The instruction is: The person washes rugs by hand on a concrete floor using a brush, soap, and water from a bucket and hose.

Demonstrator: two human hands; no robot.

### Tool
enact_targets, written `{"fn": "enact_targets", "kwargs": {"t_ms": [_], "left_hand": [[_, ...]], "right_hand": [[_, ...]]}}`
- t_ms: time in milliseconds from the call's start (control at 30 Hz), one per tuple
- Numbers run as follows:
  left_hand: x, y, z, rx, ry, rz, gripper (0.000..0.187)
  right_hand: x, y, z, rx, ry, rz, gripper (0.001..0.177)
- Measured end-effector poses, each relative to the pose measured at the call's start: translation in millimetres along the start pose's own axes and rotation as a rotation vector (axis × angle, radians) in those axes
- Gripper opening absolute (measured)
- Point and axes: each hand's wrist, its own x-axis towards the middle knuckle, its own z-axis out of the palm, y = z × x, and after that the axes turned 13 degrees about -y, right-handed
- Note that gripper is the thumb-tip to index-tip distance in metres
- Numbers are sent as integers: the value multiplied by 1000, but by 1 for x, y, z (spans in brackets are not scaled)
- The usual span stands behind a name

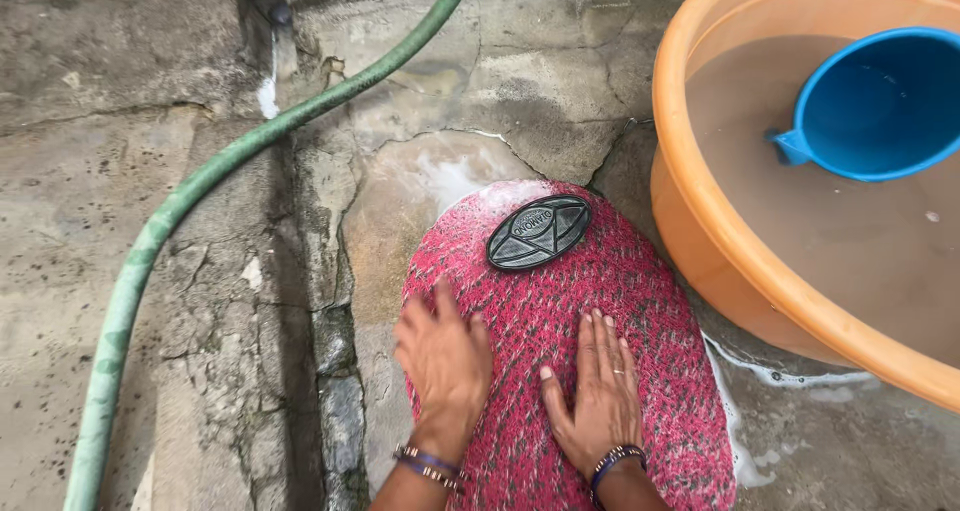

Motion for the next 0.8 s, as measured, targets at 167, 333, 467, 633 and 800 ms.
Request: {"fn": "enact_targets", "kwargs": {"t_ms": [167, 333, 467, 633, 800], "left_hand": [[-19, -24, 12, -70, -104, -275, 83], [8, -57, 9, -301, -116, -324, 45], [6, -75, -15, -282, -158, -270, 33], [-16, -93, -38, -246, -102, -184, 39], [-37, -113, -48, -28, -22, -160, 41]], "right_hand": [[0, -7, 10, -241, -38, 23, 77], [-1, -6, 13, -282, -50, 25, 75], [-5, -7, 16, -292, -49, 19, 73], [-19, -21, 24, -296, -61, 22, 73], [-45, -64, 45, -237, 149, -157, 73]]}}
